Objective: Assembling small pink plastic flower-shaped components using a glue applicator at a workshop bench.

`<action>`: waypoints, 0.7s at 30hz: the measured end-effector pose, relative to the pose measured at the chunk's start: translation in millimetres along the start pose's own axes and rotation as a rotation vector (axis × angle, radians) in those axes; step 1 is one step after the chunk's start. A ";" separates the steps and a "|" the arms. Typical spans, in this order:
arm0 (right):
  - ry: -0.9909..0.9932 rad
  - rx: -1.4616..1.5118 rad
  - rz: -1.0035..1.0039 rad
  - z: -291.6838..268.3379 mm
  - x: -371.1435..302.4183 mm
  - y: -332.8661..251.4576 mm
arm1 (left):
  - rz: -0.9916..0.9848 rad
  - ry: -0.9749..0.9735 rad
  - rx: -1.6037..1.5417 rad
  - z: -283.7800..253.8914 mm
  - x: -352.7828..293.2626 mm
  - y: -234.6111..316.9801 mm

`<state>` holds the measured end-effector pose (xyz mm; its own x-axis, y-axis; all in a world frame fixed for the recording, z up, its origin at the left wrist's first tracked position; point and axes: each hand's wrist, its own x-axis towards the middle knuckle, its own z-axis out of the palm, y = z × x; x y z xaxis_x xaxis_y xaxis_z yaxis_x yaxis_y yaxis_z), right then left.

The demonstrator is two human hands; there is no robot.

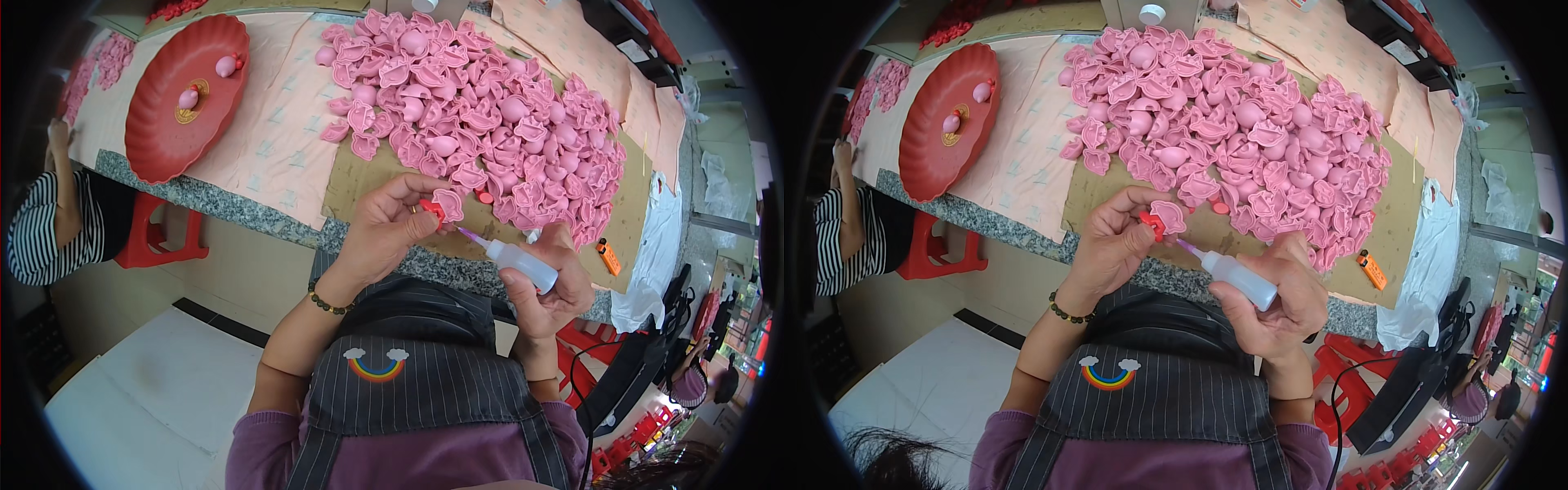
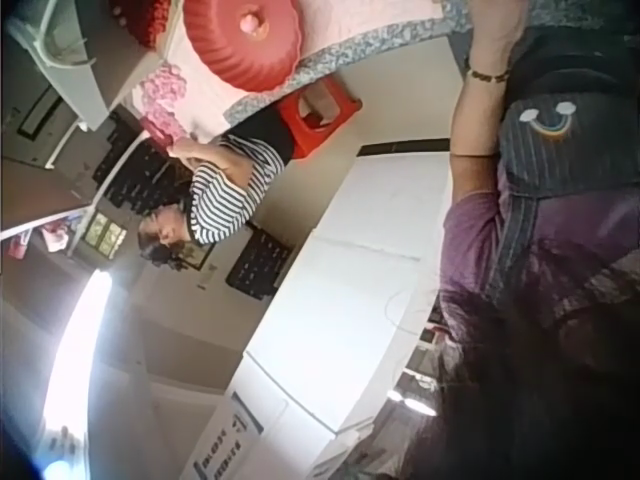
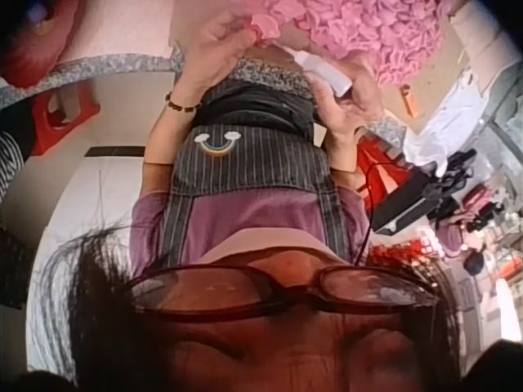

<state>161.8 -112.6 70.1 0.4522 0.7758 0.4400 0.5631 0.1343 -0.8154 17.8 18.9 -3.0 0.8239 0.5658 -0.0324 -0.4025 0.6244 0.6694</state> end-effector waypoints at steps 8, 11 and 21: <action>-0.016 -0.010 -0.056 2.2 2.3 1.9 | 0.004 0.005 0.028 -0.9 -0.4 -0.6; -0.026 -0.012 -0.049 2.3 2.6 1.1 | -0.003 -0.006 0.009 -0.7 -0.7 0.2; 0.051 0.035 0.017 0.4 -3.1 2.0 | -0.078 -0.009 0.011 1.2 -1.6 3.5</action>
<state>161.2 -114.6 66.9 0.4966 0.7460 0.4437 0.5306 0.1437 -0.8354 15.5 19.5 0.2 0.8561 0.5108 -0.0783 -0.3326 0.6607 0.6729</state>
